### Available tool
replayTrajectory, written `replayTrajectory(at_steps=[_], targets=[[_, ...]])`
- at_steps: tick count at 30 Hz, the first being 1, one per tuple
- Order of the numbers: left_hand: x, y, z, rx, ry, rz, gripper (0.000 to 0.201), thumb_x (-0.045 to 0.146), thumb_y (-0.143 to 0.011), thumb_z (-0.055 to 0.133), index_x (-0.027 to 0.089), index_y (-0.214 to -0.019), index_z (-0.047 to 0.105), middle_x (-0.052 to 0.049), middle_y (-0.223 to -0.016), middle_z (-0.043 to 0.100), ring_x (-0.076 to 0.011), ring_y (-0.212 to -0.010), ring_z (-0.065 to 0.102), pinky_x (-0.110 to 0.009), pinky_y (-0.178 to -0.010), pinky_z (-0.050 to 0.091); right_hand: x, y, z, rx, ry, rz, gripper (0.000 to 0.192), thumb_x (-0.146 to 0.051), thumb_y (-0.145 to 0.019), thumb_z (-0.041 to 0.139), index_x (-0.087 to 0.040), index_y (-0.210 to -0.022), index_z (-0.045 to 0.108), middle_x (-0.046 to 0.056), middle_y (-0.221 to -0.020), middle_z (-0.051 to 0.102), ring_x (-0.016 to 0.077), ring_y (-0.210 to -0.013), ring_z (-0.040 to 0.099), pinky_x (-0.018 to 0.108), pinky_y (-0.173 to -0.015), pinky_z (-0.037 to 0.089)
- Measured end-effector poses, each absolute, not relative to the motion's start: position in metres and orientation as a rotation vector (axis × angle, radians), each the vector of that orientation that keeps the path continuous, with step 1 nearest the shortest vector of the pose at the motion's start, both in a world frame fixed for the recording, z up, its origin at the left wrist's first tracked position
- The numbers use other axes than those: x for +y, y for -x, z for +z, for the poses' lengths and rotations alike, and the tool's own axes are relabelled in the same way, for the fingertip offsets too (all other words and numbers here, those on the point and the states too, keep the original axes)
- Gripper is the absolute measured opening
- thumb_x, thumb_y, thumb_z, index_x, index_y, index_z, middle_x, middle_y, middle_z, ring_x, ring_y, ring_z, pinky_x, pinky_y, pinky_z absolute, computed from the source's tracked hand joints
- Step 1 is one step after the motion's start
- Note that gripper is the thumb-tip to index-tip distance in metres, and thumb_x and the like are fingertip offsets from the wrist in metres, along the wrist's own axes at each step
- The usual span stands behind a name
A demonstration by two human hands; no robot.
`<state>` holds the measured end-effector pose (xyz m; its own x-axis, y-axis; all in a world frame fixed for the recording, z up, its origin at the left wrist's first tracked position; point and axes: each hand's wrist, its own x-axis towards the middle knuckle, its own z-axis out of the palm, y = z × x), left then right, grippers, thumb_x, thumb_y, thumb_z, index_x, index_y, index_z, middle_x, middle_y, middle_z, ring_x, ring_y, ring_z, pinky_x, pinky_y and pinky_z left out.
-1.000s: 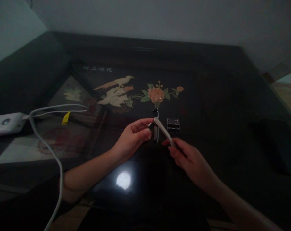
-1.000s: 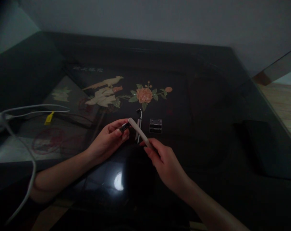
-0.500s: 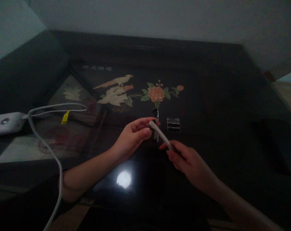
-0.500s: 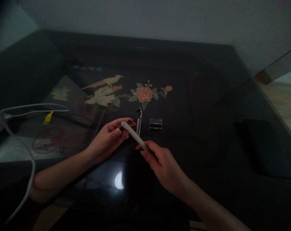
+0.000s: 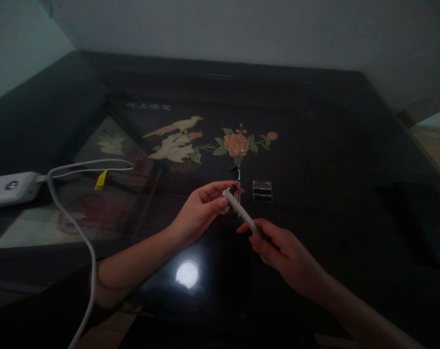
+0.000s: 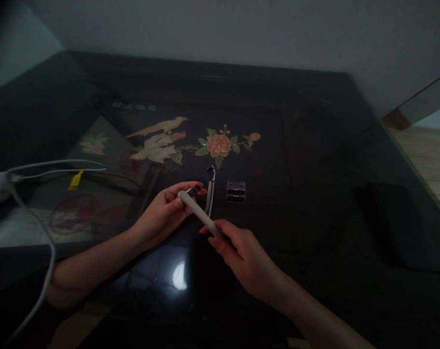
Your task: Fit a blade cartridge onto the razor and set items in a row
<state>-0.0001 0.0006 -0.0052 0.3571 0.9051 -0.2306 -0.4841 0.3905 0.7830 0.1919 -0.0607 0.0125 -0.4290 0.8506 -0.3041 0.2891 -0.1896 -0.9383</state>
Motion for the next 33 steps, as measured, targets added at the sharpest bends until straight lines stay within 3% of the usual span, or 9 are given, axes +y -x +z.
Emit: replayTrajectory(at_steps=[4,10,17,26,30,33], targets=[[0.000,0.000,-0.005,0.737,-0.662,0.984,0.040,0.029,-0.060,0.088,0.018,-0.097,0.076,-0.006,-0.096,0.075,-0.0118,-0.079,0.065,-0.018,-0.069,0.048,-0.058,-0.192,0.014,-1.637,1.405,1.581,0.025,-0.034,-0.096,0.046,-0.017,-0.106,0.061,-0.005,-0.061,0.040,0.0084,-0.048,0.032,0.022,-0.043,0.024],[0.000,-0.002,0.001,0.702,-0.621,0.985,0.042,0.029,-0.054,0.091,0.018,-0.092,0.077,-0.001,-0.076,0.073,-0.0060,-0.059,0.058,-0.016,-0.060,0.046,-0.053,-0.194,0.013,-1.578,1.496,1.492,0.025,-0.033,-0.095,0.044,-0.016,-0.106,0.061,-0.003,-0.064,0.044,0.0098,-0.052,0.038,0.023,-0.047,0.029],[-0.001,-0.001,-0.002,0.744,-0.655,0.991,0.042,0.031,-0.056,0.090,0.019,-0.094,0.077,-0.005,-0.093,0.075,-0.0102,-0.074,0.063,-0.018,-0.065,0.047,-0.060,-0.191,0.012,-1.623,1.363,1.611,0.028,-0.035,-0.096,0.045,-0.016,-0.109,0.061,-0.004,-0.065,0.043,0.0089,-0.052,0.034,0.022,-0.045,0.027],[0.000,-0.002,0.002,0.767,-0.608,0.960,0.045,0.030,-0.053,0.091,0.017,-0.093,0.077,-0.006,-0.091,0.076,-0.0120,-0.074,0.064,-0.020,-0.069,0.049,-0.055,-0.193,0.011,-1.641,1.434,1.507,0.027,-0.033,-0.095,0.045,-0.016,-0.107,0.062,-0.006,-0.057,0.032,0.0094,-0.047,0.029,0.023,-0.043,0.022],[0.000,-0.002,0.003,0.748,-0.590,0.963,0.043,0.031,-0.052,0.092,0.017,-0.091,0.077,-0.003,-0.079,0.074,-0.0073,-0.062,0.060,-0.017,-0.063,0.049,-0.051,-0.194,0.010,-1.616,1.466,1.445,0.026,-0.033,-0.095,0.045,-0.016,-0.105,0.061,-0.004,-0.060,0.039,0.0097,-0.049,0.034,0.022,-0.043,0.025],[0.001,-0.002,0.004,0.747,-0.596,0.973,0.043,0.031,-0.053,0.092,0.017,-0.091,0.077,-0.004,-0.080,0.074,-0.0078,-0.062,0.060,-0.017,-0.063,0.050,-0.052,-0.195,0.008,-1.568,1.431,1.443,0.028,-0.032,-0.094,0.046,-0.017,-0.116,0.055,-0.002,-0.069,0.049,0.0091,-0.051,0.040,0.021,-0.043,0.031]])
